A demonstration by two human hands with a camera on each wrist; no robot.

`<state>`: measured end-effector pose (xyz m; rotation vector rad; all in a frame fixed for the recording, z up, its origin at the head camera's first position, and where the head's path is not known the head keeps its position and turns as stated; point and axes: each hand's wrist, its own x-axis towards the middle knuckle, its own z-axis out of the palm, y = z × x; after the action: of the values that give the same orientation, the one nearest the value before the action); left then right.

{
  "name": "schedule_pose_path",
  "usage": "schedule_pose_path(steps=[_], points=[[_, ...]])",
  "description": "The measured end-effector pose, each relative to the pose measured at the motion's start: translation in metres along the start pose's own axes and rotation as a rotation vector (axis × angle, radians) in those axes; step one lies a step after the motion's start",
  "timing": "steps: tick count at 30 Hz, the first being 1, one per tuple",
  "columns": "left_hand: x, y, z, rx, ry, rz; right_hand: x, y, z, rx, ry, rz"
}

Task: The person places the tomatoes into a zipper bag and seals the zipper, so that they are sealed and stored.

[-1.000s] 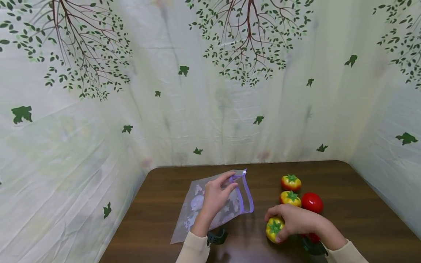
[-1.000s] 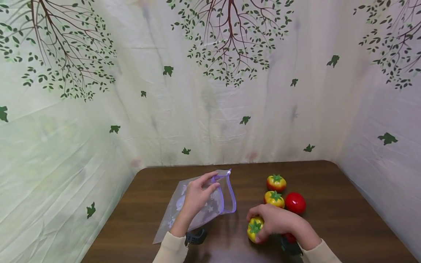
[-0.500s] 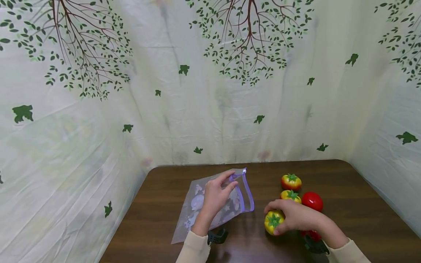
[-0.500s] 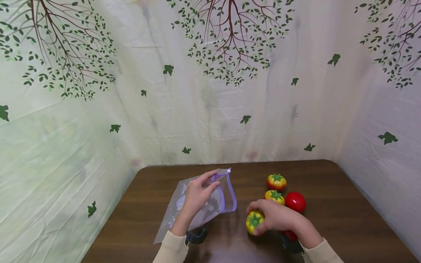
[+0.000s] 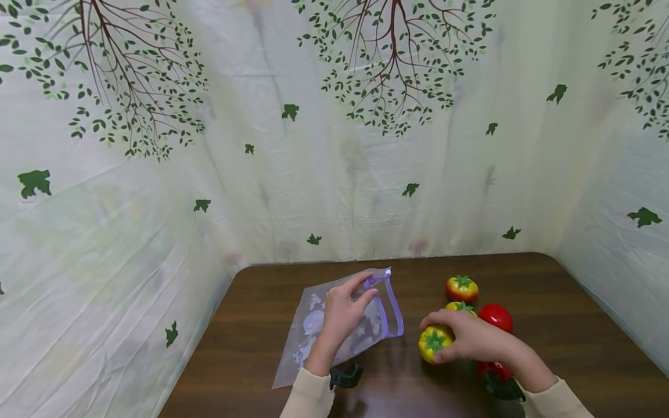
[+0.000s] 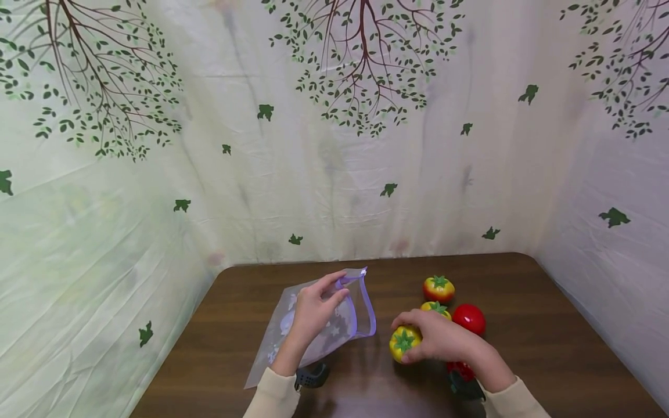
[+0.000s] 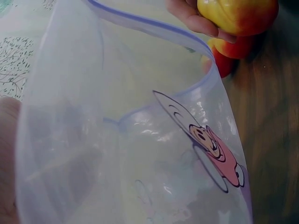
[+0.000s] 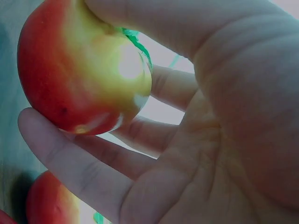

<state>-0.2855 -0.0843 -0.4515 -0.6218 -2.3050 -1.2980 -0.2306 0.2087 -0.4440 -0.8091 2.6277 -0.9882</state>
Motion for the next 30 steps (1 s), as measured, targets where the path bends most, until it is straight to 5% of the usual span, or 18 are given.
schedule_pose_path(steps=[20,30], points=[[-0.0002,0.0027,-0.0004,0.003,-0.001,0.021,-0.0012,0.0043,-0.0036,-0.003,0.085,-0.047],[0.0001,-0.0003,0.0010,-0.002,-0.007,0.026,-0.0005,0.0014,-0.0069,0.001,0.142,0.022]])
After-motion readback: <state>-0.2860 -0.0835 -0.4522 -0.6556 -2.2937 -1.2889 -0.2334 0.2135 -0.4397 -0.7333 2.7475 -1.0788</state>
